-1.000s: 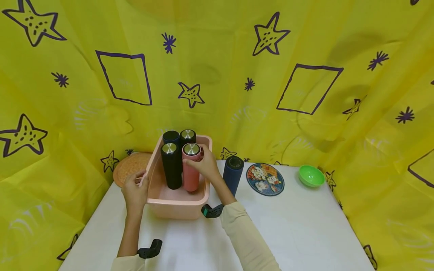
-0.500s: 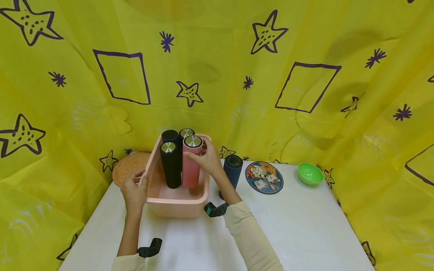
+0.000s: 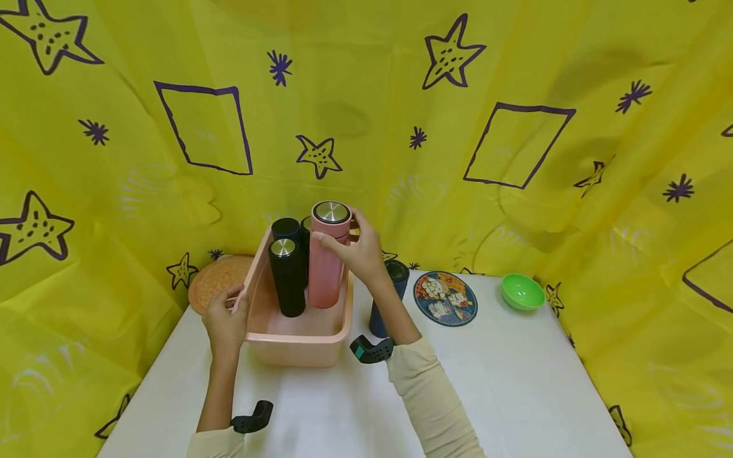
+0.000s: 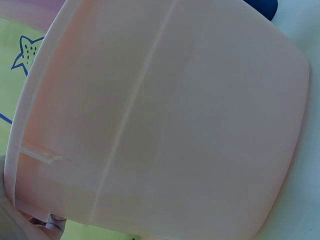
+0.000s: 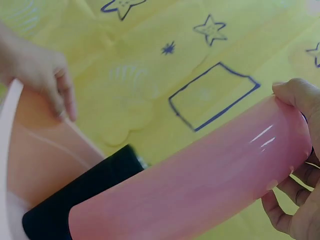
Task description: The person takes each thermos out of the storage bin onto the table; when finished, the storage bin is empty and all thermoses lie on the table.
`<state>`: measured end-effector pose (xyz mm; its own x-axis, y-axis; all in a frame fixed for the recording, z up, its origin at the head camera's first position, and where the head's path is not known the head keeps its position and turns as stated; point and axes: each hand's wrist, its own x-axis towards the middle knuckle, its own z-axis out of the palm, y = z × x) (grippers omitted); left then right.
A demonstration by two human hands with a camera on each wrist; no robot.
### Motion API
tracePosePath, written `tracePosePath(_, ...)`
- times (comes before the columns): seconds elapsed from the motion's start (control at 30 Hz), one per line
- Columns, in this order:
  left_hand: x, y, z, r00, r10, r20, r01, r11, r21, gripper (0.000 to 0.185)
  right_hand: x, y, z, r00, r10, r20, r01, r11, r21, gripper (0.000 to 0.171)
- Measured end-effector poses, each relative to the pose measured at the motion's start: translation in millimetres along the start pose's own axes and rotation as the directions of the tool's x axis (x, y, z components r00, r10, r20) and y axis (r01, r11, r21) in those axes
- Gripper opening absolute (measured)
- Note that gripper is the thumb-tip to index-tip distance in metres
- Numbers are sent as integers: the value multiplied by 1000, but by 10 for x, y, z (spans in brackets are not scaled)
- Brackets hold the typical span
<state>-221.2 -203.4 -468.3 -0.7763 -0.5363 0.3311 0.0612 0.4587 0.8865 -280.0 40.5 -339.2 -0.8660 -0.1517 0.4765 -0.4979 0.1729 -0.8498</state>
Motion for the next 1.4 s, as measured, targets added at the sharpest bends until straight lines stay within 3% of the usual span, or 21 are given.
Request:
tracePosePath(0.2, 8, 11, 6, 1000, 11, -7, -11, 1000, 0, 24, 61, -168, -122, 995, -78, -60, 79, 997, 27, 62)
tracePosePath(0.47, 4, 17, 9, 1000, 2, 0, -2, 1000, -4, 25, 172, -362, -347, 978, -161, -135, 166, 986, 28, 89)
tracePosePath(0.77, 7, 17, 20, 1000, -10, 5, 10, 1000, -9, 25, 296, -443, -650, 950, -204, -236, 209, 978, -4, 61)
tracePosePath(1.03, 16, 15, 23, 1000, -9, 6, 9, 1000, 3, 25, 312, -301, -899, 919, -187, -347, 175, 982, -65, 62)
tracePosePath(1.4, 14, -4, 5, 1000, -23, 6, 23, 999, 22, 26, 201, -4, -1184, 890, -46, -453, 30, 999, -42, 65)
